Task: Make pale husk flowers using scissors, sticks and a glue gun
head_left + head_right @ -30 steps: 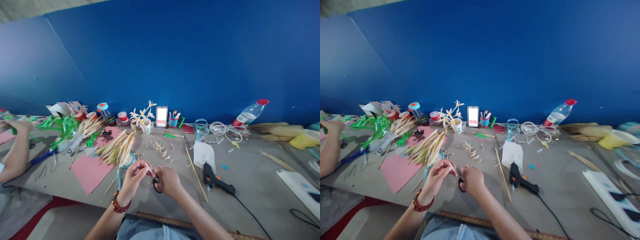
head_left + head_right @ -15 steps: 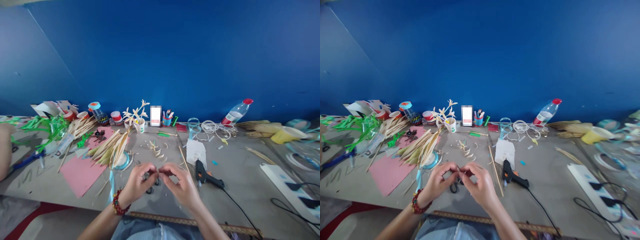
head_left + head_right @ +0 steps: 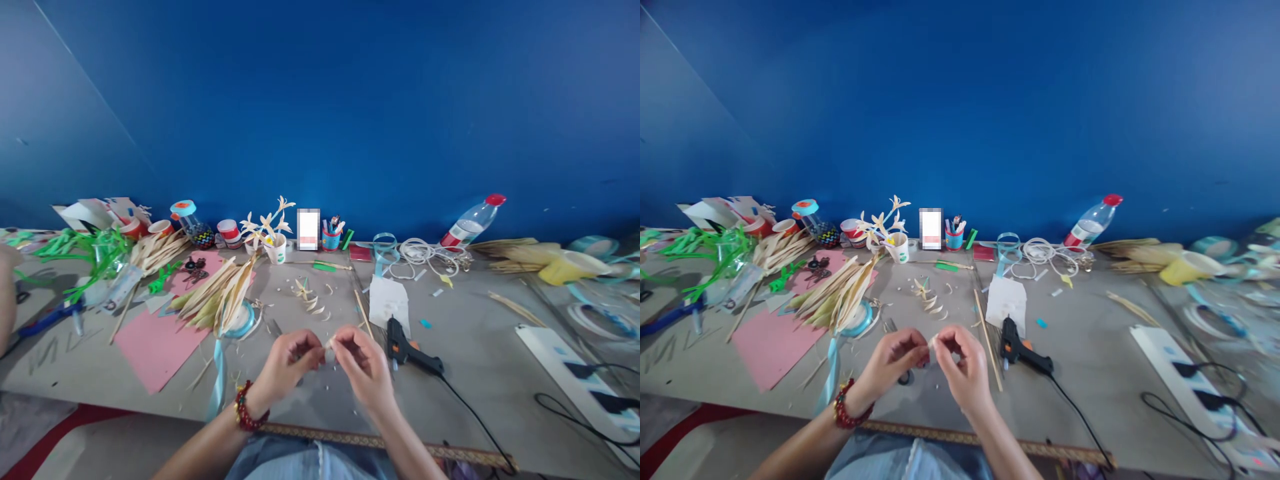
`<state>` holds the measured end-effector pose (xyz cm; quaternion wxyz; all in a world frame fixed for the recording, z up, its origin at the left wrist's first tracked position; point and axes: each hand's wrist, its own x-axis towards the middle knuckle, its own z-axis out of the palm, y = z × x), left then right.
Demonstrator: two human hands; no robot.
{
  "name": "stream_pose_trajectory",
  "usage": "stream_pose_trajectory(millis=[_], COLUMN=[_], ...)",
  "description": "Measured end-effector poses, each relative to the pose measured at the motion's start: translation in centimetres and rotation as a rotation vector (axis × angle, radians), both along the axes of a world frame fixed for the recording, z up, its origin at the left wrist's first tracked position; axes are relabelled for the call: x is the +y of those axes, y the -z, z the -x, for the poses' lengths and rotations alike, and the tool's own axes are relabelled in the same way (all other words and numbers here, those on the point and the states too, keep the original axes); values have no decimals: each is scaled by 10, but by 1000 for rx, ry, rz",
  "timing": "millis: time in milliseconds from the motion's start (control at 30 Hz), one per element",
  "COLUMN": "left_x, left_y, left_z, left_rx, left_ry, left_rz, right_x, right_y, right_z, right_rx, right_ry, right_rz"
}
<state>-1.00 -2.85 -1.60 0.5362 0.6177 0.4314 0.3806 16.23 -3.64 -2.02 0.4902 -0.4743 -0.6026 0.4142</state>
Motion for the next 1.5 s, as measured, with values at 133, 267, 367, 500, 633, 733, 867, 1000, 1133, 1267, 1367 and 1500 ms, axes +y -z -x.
stream_pose_trajectory(millis=[133, 267, 367, 500, 633, 733, 867, 1000, 1133, 1267, 1367, 1500], left_x=[0, 2, 2, 1, 1, 3, 6, 7, 7, 8, 9, 11], left_y=[6, 7, 8, 8, 9, 10, 13, 14, 14, 12, 10, 7], left_z=[-8, -14, -17, -17, -18, -16, -8, -3, 2, 8, 11, 11], left_rx=[-42, -57, -83, -141, -206, -178, -132, -92, -46, 48, 98, 108], left_ry=[-51, -62, -104, -98, -112, -139, -106, -126, -147, -177, -197, -204], left_rz=[44, 45, 48, 90, 142, 143, 138, 108, 100, 1, -52, -52], right_x=[1, 3, 4, 3, 2, 11, 30, 40, 46, 54, 60, 64], right_y=[10, 13, 15, 19, 21, 19, 17, 23, 27, 26, 26, 23], right_z=[-5, -8, -8, -3, -3, -21, -57, -68, -63, -64, -68, -71], right_rx=[37, 44, 60, 55, 1, -222, -927, -1354, -1456, -1461, -1434, -1409], right_ry=[86, 153, 166, 145, 131, 105, 267, 202, 190, 237, 207, 202], right_rz=[29, 16, -4, -20, -68, -170, -278, -210, -158, -69, -10, 16])
